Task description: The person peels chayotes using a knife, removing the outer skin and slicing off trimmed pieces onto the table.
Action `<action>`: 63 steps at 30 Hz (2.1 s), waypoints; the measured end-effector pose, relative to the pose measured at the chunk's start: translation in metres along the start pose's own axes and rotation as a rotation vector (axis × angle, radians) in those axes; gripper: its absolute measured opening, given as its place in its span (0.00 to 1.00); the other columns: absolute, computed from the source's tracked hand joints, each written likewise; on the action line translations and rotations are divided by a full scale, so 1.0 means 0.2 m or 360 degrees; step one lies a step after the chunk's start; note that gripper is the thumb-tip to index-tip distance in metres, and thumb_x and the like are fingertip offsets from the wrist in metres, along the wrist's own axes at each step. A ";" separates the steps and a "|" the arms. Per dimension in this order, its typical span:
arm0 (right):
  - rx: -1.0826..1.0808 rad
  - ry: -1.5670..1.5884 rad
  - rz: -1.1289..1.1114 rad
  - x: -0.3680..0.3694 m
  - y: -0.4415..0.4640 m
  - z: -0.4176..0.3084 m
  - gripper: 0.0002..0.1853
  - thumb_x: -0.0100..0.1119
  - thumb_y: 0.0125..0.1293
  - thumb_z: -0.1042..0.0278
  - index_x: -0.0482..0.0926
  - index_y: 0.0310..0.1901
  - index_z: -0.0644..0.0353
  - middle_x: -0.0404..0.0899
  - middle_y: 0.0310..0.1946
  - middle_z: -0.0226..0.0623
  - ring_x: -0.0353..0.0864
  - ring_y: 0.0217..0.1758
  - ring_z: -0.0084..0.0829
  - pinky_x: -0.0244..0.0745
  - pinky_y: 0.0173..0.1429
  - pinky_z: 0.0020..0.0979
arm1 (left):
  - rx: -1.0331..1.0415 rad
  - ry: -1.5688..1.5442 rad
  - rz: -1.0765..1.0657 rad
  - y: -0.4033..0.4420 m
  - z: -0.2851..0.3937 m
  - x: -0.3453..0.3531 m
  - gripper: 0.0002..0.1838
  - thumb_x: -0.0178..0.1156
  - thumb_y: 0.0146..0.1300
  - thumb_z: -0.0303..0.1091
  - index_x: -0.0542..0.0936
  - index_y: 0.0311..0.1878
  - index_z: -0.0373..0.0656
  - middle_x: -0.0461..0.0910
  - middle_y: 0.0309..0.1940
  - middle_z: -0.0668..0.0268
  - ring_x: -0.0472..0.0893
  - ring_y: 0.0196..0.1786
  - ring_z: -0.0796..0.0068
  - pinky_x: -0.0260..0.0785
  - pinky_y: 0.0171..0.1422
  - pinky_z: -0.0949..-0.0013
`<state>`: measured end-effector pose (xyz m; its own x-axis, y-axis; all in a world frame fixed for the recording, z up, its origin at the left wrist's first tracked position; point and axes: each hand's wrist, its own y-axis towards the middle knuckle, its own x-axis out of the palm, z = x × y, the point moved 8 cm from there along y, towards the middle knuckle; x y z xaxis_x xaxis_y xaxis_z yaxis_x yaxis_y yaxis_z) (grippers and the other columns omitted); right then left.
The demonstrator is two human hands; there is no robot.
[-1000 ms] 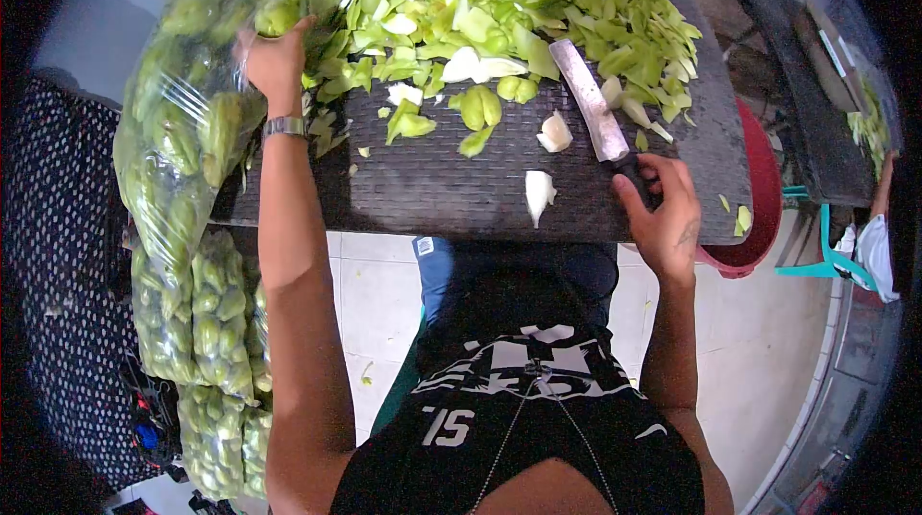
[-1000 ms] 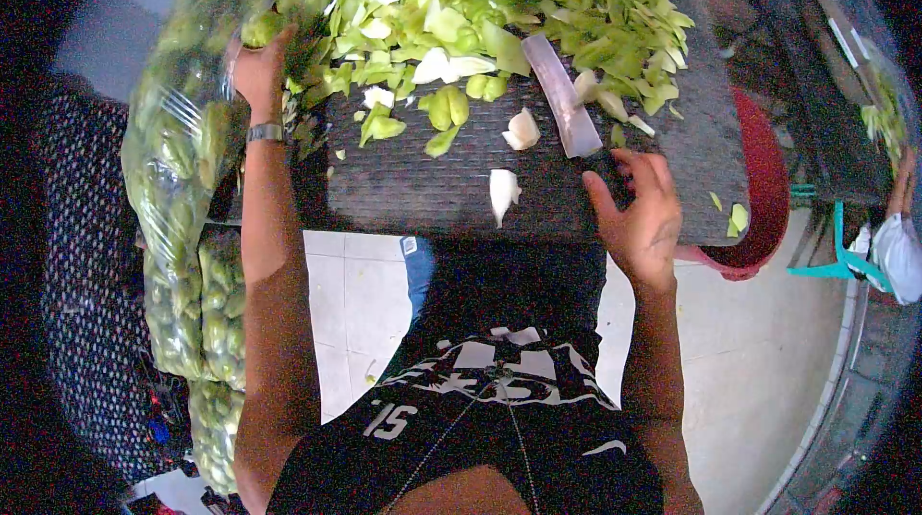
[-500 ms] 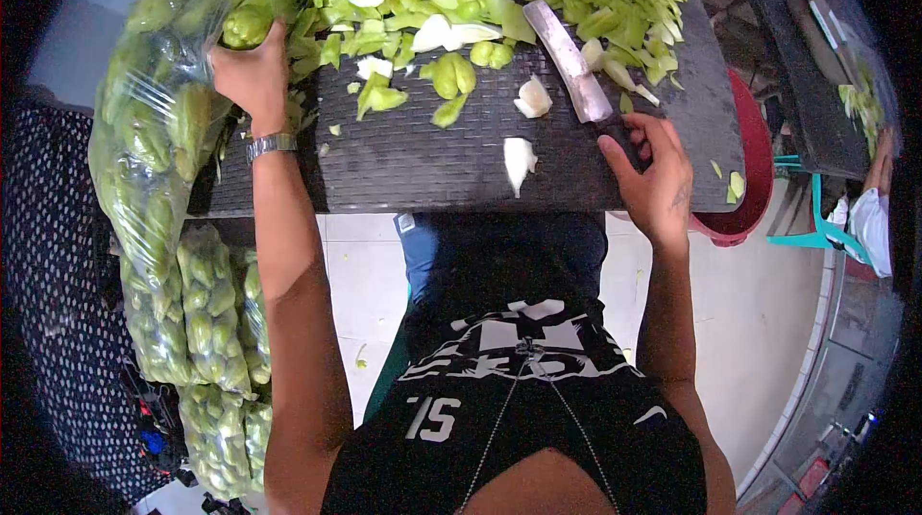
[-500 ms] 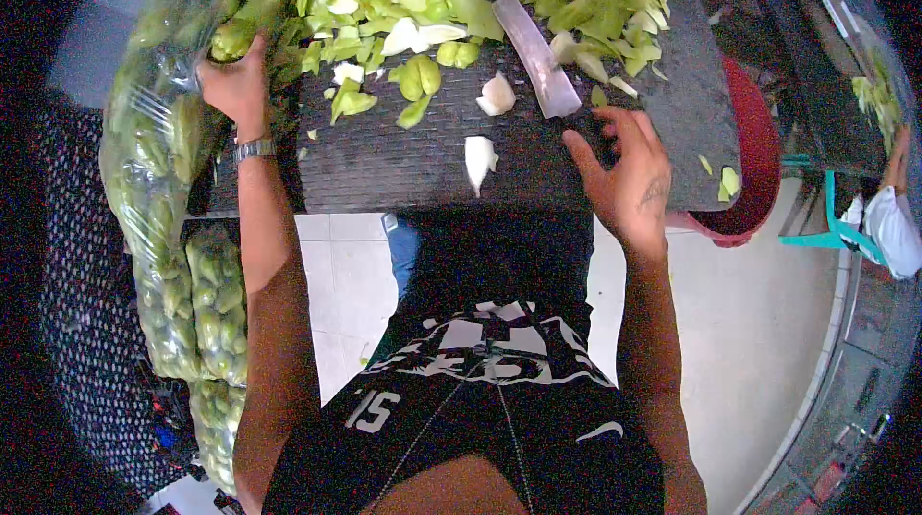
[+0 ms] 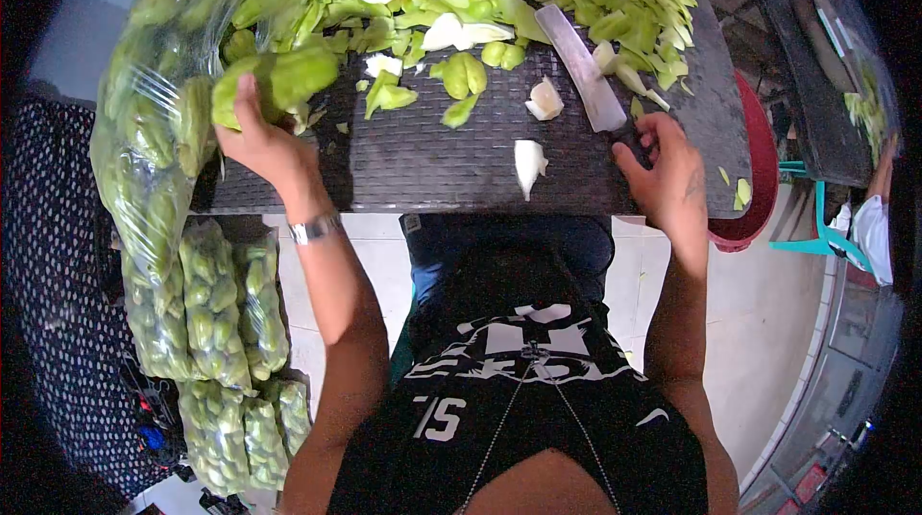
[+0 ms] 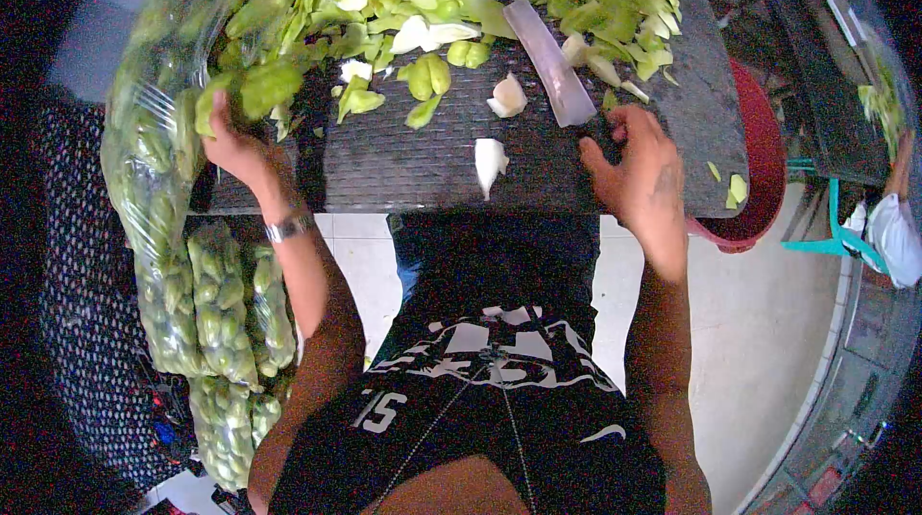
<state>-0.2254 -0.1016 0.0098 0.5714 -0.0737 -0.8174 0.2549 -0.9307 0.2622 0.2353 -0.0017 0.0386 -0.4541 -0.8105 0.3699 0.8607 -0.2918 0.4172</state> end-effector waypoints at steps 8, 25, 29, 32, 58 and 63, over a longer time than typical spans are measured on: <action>0.0268 0.0065 -0.0407 -0.03 0.03 -0.05 0.19 0.73 0.55 0.72 0.72 0.44 0.62 0.77 0.28 0.47 0.81 0.31 0.41 0.76 0.40 0.38 | -0.1414 -0.0886 -0.0745 -0.53 -0.06 0.19 0.33 0.62 0.68 0.44 0.71 0.69 0.32 0.77 0.63 0.40 0.81 0.59 0.32 0.84 0.58 0.42; 0.0300 0.1311 -0.0286 -0.10 -0.05 -0.22 0.08 0.56 0.74 0.72 0.79 0.52 0.59 0.78 0.26 0.28 0.75 0.22 0.19 0.69 0.27 0.26 | -0.2319 -0.1145 -0.0890 -1.10 0.01 0.39 0.35 0.50 0.77 0.60 0.72 0.70 0.36 0.83 0.58 0.50 0.86 0.53 0.49 0.81 0.57 0.50; 0.0409 0.1319 -0.0408 -0.05 -0.06 -0.19 0.08 0.56 0.74 0.71 0.79 0.51 0.59 0.78 0.25 0.29 0.76 0.21 0.20 0.69 0.25 0.27 | -0.2233 -0.1226 -0.1092 -1.13 0.10 0.45 0.37 0.59 0.71 0.52 0.67 0.73 0.35 0.79 0.60 0.47 0.82 0.59 0.44 0.74 0.69 0.40; 0.0402 0.0992 -0.0481 -0.05 -0.05 -0.21 0.08 0.58 0.73 0.70 0.78 0.49 0.61 0.80 0.27 0.31 0.76 0.20 0.20 0.69 0.25 0.27 | -0.2293 -0.1215 -0.1115 -1.17 0.06 0.40 0.37 0.64 0.66 0.49 0.68 0.71 0.36 0.80 0.56 0.48 0.84 0.56 0.47 0.77 0.65 0.40; -0.0363 0.0662 -0.0627 -0.14 -0.15 -0.52 0.44 0.72 0.64 0.41 0.66 0.75 0.55 0.84 0.55 0.56 0.85 0.58 0.56 0.80 0.60 0.46 | -0.0852 0.0129 -0.1675 -1.00 0.13 0.50 0.26 0.79 0.50 0.29 0.82 0.53 0.40 0.87 0.46 0.63 0.87 0.48 0.68 0.79 0.53 0.65; -0.0592 0.0601 -0.0548 -0.17 -0.16 -0.60 0.48 0.71 0.64 0.39 0.63 0.78 0.54 0.80 0.61 0.58 0.82 0.64 0.58 0.78 0.63 0.46 | 0.0146 0.0674 -0.1644 -0.93 0.32 0.55 0.26 0.79 0.44 0.32 0.84 0.50 0.37 0.86 0.46 0.57 0.86 0.49 0.58 0.78 0.52 0.61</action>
<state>-0.1592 -0.0262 0.0914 0.6268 0.4029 -0.6670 0.6888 -0.6867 0.2325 0.0103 -0.0034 0.0538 -0.8108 -0.3132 -0.4945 0.0874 -0.9001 0.4269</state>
